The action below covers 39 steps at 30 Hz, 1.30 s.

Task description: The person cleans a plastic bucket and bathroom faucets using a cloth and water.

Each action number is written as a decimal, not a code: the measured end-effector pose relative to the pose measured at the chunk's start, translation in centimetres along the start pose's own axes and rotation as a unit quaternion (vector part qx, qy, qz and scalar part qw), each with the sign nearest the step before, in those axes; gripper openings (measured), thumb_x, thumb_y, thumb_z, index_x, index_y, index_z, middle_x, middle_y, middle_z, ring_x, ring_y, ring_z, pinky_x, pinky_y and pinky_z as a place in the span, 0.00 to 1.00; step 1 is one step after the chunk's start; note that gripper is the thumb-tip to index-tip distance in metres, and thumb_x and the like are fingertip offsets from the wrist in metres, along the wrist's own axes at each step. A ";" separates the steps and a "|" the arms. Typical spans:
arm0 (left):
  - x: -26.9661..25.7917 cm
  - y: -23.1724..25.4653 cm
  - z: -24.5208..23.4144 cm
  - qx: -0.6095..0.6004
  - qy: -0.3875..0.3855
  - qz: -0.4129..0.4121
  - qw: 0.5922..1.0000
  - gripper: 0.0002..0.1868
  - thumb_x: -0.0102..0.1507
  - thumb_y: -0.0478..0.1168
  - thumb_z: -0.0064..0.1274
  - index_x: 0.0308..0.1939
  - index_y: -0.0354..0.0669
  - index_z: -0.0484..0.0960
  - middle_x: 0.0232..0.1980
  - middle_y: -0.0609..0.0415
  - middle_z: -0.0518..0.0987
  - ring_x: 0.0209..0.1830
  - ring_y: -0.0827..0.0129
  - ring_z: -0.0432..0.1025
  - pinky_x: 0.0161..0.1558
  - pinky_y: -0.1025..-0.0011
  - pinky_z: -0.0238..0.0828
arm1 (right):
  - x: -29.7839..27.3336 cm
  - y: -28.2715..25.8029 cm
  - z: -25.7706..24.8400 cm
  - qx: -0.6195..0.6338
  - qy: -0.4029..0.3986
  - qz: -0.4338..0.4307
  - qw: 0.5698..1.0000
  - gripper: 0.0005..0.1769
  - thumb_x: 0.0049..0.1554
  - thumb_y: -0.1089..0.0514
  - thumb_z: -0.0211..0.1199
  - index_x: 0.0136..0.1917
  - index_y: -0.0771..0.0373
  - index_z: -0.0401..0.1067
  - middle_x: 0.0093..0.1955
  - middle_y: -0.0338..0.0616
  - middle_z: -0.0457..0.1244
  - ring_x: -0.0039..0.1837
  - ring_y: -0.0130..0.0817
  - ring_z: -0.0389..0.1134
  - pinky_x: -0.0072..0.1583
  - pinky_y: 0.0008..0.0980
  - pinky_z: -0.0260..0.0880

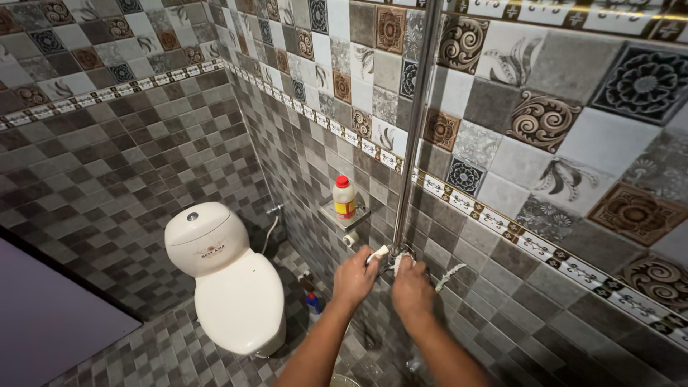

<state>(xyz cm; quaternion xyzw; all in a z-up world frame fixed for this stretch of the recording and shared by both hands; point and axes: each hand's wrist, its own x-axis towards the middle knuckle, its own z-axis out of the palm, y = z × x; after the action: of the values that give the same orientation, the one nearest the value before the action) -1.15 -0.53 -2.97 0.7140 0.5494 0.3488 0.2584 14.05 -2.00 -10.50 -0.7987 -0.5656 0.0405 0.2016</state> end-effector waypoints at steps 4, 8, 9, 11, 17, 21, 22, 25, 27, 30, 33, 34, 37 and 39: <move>0.2 -0.2 -0.1 0.000 0.005 0.012 1.000 0.14 0.66 0.55 0.47 0.43 0.50 0.77 0.39 0.43 0.83 0.42 0.39 0.75 0.41 0.46 0.70 | 1.2 0.8 -0.1 0.011 0.013 -0.012 1.000 0.14 0.64 0.55 0.49 0.62 0.60 0.59 0.58 0.63 0.66 0.55 0.58 0.73 0.55 0.48 0.75; 0.3 -0.7 0.3 0.004 -0.011 -0.011 1.000 0.15 0.66 0.55 0.47 0.44 0.51 0.77 0.37 0.41 0.83 0.42 0.40 0.76 0.42 0.46 0.70 | 6.1 1.4 -1.7 0.036 -0.164 0.048 0.985 0.21 0.59 0.52 0.57 0.62 0.62 0.58 0.60 0.65 0.65 0.60 0.62 0.69 0.58 0.53 0.69; 0.2 -0.8 0.4 0.004 -0.012 -0.012 1.000 0.15 0.66 0.55 0.47 0.44 0.51 0.77 0.37 0.41 0.83 0.42 0.40 0.76 0.42 0.46 0.70 | 6.6 1.6 -1.9 0.046 -0.191 0.054 0.979 0.21 0.59 0.52 0.56 0.62 0.62 0.58 0.60 0.65 0.65 0.59 0.62 0.69 0.57 0.54 0.70; 0.5 -1.0 0.6 -0.003 -0.002 0.013 1.000 0.16 0.66 0.56 0.47 0.44 0.49 0.76 0.38 0.41 0.83 0.42 0.39 0.76 0.42 0.46 0.70 | 6.3 1.6 -1.5 0.065 -0.202 0.060 0.975 0.20 0.60 0.52 0.55 0.61 0.63 0.58 0.59 0.65 0.65 0.58 0.62 0.70 0.56 0.54 0.70; 1.3 -1.0 0.3 0.047 -0.045 -0.019 0.998 0.17 0.65 0.58 0.49 0.44 0.50 0.77 0.41 0.41 0.83 0.45 0.39 0.76 0.46 0.45 0.70 | 0.1 -1.2 -0.2 -0.053 0.012 0.024 0.998 0.12 0.64 0.54 0.49 0.58 0.62 0.60 0.54 0.62 0.63 0.53 0.60 0.72 0.51 0.53 0.75; 1.8 -0.7 -0.3 0.045 -0.087 -0.043 0.994 0.18 0.64 0.59 0.49 0.46 0.51 0.77 0.42 0.42 0.83 0.47 0.40 0.76 0.47 0.45 0.71 | 0.5 -0.5 1.4 -0.034 0.036 0.024 0.999 0.11 0.66 0.53 0.47 0.57 0.62 0.60 0.54 0.61 0.64 0.54 0.58 0.73 0.53 0.52 0.75; 2.0 -0.6 -0.4 0.049 -0.089 -0.024 0.995 0.19 0.64 0.58 0.49 0.45 0.49 0.76 0.43 0.42 0.82 0.47 0.39 0.75 0.47 0.45 0.70 | 1.5 0.2 1.8 -0.035 0.039 0.030 0.998 0.11 0.66 0.53 0.47 0.57 0.62 0.60 0.54 0.61 0.64 0.54 0.58 0.73 0.53 0.52 0.75; 2.8 -0.8 -0.8 0.046 -0.115 -0.010 0.992 0.19 0.64 0.58 0.49 0.45 0.47 0.76 0.44 0.41 0.82 0.47 0.39 0.75 0.47 0.45 0.70 | 5.2 2.5 2.0 0.026 -0.061 0.067 0.996 0.22 0.58 0.52 0.56 0.61 0.63 0.58 0.57 0.69 0.64 0.57 0.67 0.70 0.57 0.56 0.70; 2.8 -1.6 -0.8 0.043 -0.142 -0.018 0.989 0.19 0.65 0.58 0.49 0.46 0.48 0.75 0.43 0.41 0.82 0.47 0.39 0.75 0.47 0.45 0.70 | 6.5 3.0 1.4 0.068 -0.142 0.108 0.982 0.23 0.59 0.52 0.56 0.63 0.63 0.57 0.59 0.68 0.64 0.59 0.66 0.69 0.58 0.57 0.71; 3.7 -3.0 0.1 0.001 -0.147 -0.024 0.989 0.19 0.63 0.57 0.51 0.44 0.46 0.76 0.42 0.40 0.81 0.47 0.39 0.74 0.46 0.46 0.69 | 6.6 2.0 0.6 0.115 -0.215 0.188 0.951 0.25 0.60 0.51 0.55 0.65 0.63 0.56 0.62 0.67 0.63 0.61 0.64 0.69 0.59 0.58 0.72; 4.7 -4.7 1.2 -0.064 -0.114 -0.008 0.991 0.18 0.61 0.54 0.52 0.39 0.44 0.80 0.37 0.39 0.82 0.43 0.42 0.77 0.44 0.49 0.71 | 4.8 0.5 1.6 0.042 -0.083 0.169 0.981 0.23 0.60 0.53 0.55 0.64 0.65 0.59 0.62 0.69 0.63 0.62 0.66 0.67 0.61 0.55 0.69; 4.8 -5.4 1.3 -0.086 -0.127 -0.010 0.988 0.18 0.61 0.54 0.52 0.37 0.42 0.79 0.36 0.39 0.82 0.42 0.42 0.77 0.44 0.51 0.71 | 3.2 -0.1 2.5 0.044 -0.081 0.176 0.980 0.23 0.60 0.53 0.55 0.64 0.65 0.59 0.62 0.69 0.63 0.62 0.66 0.67 0.61 0.55 0.69; 5.9 -7.1 2.0 -0.114 -0.149 0.007 0.982 0.18 0.61 0.54 0.54 0.36 0.41 0.80 0.35 0.41 0.82 0.40 0.45 0.77 0.42 0.53 0.71 | -0.1 -2.0 4.0 -0.095 0.084 0.097 0.987 0.14 0.63 0.57 0.52 0.61 0.62 0.63 0.59 0.62 0.61 0.58 0.60 0.68 0.57 0.51 0.72; 6.4 -8.3 2.7 -0.122 -0.157 0.025 0.980 0.18 0.61 0.54 0.54 0.35 0.42 0.80 0.35 0.42 0.82 0.39 0.47 0.77 0.42 0.55 0.71 | -0.9 -2.8 3.3 -0.026 0.168 0.050 0.984 0.15 0.61 0.62 0.54 0.62 0.63 0.64 0.56 0.64 0.59 0.57 0.61 0.66 0.55 0.53 0.71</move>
<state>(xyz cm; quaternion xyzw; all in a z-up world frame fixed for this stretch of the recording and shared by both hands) -3.08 7.90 -9.56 0.7364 0.4369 0.3037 0.4177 10.27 -1.19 -12.63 -0.8265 -0.4836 -0.0991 0.2704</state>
